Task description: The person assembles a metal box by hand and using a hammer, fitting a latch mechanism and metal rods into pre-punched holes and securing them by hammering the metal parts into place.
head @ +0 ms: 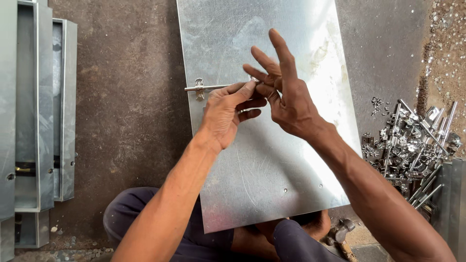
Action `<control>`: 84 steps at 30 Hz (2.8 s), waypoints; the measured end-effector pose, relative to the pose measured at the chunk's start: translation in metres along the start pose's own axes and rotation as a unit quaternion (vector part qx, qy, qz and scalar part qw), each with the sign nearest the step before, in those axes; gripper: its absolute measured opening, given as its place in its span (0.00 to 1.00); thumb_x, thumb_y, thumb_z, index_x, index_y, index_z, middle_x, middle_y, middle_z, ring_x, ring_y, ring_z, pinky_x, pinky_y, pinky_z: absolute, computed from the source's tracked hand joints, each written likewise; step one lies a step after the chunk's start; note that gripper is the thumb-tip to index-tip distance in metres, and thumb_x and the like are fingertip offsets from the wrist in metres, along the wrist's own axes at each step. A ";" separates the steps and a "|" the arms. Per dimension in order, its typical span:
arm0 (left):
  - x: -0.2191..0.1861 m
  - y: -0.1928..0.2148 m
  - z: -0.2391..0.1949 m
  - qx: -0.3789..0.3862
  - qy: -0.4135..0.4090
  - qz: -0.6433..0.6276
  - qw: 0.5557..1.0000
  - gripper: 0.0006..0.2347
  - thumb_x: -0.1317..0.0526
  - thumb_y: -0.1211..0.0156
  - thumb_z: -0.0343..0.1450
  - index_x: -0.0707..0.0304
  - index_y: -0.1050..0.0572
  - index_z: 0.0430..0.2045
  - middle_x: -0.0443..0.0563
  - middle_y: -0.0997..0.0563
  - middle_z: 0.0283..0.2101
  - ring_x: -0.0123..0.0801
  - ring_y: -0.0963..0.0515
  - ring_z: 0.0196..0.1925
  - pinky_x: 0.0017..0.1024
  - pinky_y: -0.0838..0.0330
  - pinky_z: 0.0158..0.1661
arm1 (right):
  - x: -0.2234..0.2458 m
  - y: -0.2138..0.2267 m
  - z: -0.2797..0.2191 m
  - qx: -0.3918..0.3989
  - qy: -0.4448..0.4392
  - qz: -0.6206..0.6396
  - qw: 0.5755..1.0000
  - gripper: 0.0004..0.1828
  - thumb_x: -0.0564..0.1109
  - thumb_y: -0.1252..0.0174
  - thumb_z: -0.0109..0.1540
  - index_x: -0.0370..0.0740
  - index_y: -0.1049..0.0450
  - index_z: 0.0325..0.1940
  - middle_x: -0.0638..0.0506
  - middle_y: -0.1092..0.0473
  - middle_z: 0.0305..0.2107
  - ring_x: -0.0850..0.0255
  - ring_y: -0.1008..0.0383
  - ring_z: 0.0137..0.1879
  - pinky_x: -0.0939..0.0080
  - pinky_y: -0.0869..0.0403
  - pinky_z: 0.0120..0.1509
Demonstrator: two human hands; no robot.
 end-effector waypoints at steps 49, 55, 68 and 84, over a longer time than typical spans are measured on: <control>-0.045 0.077 -0.058 -0.321 -0.382 0.448 0.742 0.18 0.62 0.34 0.71 0.60 0.26 0.55 0.53 0.26 0.57 0.39 0.27 0.62 0.40 0.31 0.65 | -0.083 0.003 -0.024 -0.169 -0.402 0.075 0.897 0.09 0.41 0.32 0.59 0.31 0.18 0.39 0.45 0.22 0.21 0.67 0.26 0.20 0.71 0.29 0.22; 0.030 0.103 -0.070 -0.076 -0.008 0.062 0.995 0.42 0.57 0.24 0.55 0.66 0.36 0.67 0.64 0.27 0.60 0.49 0.30 0.64 0.45 0.39 0.66 | -0.073 0.005 -0.013 -0.080 -0.360 -0.047 0.929 0.18 0.39 0.35 0.60 0.40 0.21 0.54 0.45 0.21 0.25 0.66 0.25 0.24 0.67 0.27 0.23; -0.105 -0.153 -0.112 0.238 -0.273 0.197 0.911 0.45 0.60 0.28 0.60 0.59 0.48 0.75 0.63 0.33 0.69 0.51 0.36 0.73 0.50 0.39 0.72 | 0.022 0.190 -0.035 -0.236 -0.180 0.068 0.952 0.16 0.38 0.38 0.64 0.36 0.23 0.57 0.43 0.22 0.38 0.63 0.20 0.38 0.65 0.18 0.43; -0.023 -0.128 -0.143 0.153 -0.424 0.786 0.423 0.21 0.69 0.42 0.65 0.64 0.31 0.55 0.65 0.23 0.55 0.51 0.21 0.57 0.47 0.26 0.57 | -0.117 -0.030 -0.127 -0.279 -0.296 0.668 0.622 0.19 0.49 0.47 0.70 0.32 0.33 0.58 0.41 0.30 0.42 0.60 0.23 0.41 0.65 0.18 0.40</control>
Point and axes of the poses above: each hand's wrist, its own z-axis towards the middle knuckle, its own y-axis out of the back of the hand, x = y × z, the point moved 7 cm from there along z, towards the middle knuckle
